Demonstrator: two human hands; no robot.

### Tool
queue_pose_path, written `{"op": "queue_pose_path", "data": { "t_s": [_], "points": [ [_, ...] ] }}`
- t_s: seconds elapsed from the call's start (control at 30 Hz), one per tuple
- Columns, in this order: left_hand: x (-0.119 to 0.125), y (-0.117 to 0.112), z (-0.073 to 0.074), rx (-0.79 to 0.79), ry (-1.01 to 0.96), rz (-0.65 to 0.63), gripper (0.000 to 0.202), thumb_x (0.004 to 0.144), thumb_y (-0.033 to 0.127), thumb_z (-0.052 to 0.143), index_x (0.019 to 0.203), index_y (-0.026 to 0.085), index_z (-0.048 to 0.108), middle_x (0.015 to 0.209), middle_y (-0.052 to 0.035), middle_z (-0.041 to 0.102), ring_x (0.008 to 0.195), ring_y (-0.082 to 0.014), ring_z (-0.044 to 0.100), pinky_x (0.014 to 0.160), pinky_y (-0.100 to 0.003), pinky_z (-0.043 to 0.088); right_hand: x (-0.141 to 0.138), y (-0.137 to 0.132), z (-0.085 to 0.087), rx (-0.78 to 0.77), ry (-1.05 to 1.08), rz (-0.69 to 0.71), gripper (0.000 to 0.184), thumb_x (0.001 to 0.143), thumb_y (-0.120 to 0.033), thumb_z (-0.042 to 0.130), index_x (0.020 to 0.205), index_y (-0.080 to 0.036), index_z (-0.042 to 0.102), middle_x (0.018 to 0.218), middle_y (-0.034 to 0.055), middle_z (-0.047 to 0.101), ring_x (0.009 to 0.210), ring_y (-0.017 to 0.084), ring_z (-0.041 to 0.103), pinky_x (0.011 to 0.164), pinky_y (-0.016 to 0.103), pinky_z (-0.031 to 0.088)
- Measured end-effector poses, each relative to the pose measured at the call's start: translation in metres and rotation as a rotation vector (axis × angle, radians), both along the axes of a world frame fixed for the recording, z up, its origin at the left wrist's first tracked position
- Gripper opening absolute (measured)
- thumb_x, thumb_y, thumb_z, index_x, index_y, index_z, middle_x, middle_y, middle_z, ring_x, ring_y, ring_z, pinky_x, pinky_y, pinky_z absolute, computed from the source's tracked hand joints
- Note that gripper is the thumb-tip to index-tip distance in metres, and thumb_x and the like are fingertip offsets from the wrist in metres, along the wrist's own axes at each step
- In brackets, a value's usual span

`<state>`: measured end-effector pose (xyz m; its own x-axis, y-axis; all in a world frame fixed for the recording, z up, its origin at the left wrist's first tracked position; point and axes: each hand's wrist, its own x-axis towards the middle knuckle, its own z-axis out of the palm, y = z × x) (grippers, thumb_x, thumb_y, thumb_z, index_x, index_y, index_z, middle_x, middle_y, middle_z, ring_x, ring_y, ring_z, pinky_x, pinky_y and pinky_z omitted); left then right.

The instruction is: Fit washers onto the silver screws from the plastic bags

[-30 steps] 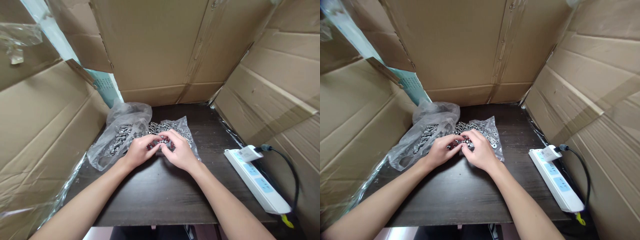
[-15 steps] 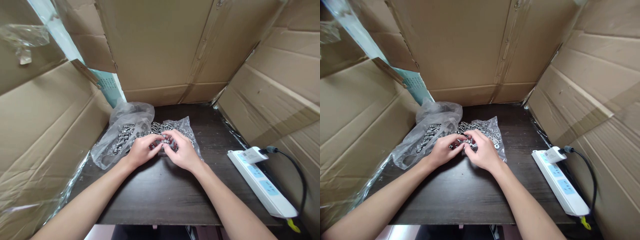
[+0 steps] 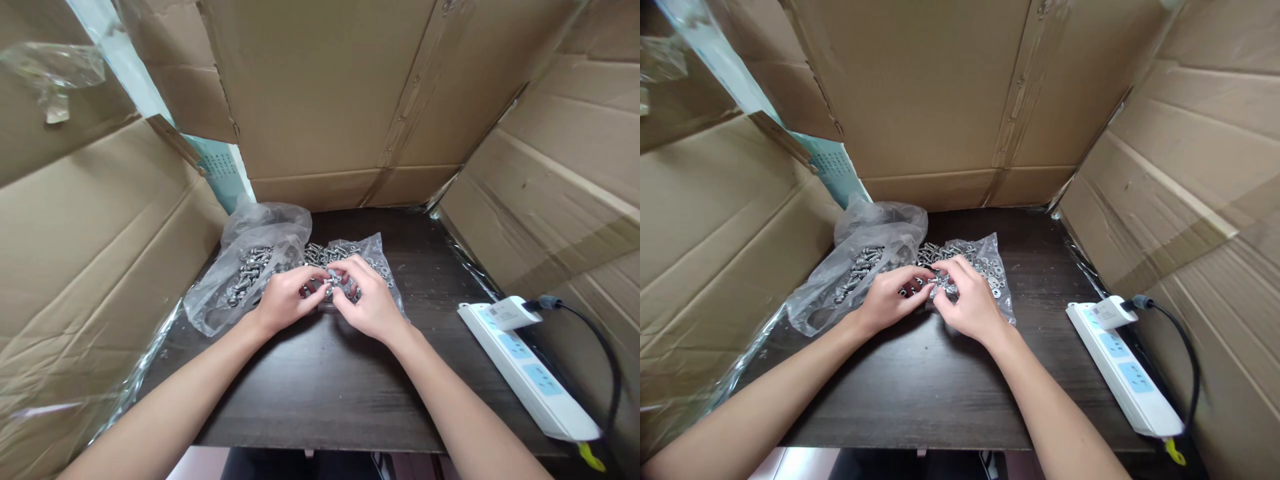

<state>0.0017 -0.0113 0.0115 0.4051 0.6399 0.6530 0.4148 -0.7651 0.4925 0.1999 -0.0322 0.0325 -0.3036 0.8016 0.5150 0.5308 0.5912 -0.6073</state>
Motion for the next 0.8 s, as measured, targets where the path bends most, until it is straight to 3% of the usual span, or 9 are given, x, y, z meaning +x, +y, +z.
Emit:
{"op": "queue_pose_path", "data": {
  "t_s": [0.2,0.5,0.8],
  "points": [
    [0.0007,0.0003,-0.0001,0.020,0.009,-0.003,0.012,0.097,0.021,0.064,0.106,0.017,0.070,0.096,-0.0040,0.078,0.065,-0.0100,0.069,0.062,-0.020,0.058,0.0005,-0.0010,-0.0028,-0.065,0.024,-0.012,0.053,0.082,-0.015,0.060,0.134,-0.025,0.052,0.109,0.0053,0.073,0.086,0.019,0.070,0.072,0.032,0.057],
    [0.0010,-0.0004,0.0005,0.026,0.021,0.008,0.011,0.093,0.019,0.067,0.104,0.017,0.068,0.088,-0.0012,0.076,0.064,-0.0103,0.068,0.059,-0.019,0.054,0.0000,0.0009,-0.0035,-0.015,0.006,0.002,0.039,0.086,-0.018,0.060,0.125,-0.022,0.059,0.108,0.0063,0.070,0.085,0.019,0.068,0.077,0.035,0.057],
    [0.0015,-0.0003,0.0025,-0.002,0.061,-0.032,0.007,0.095,0.022,0.067,0.100,0.017,0.068,0.090,-0.0014,0.075,0.063,-0.0096,0.066,0.059,-0.020,0.052,0.0004,0.0001,-0.0048,-0.095,-0.030,-0.041,0.050,0.083,-0.018,0.059,0.133,-0.023,0.055,0.106,0.0052,0.071,0.071,0.016,0.063,0.068,0.032,0.052]
  ]
}}
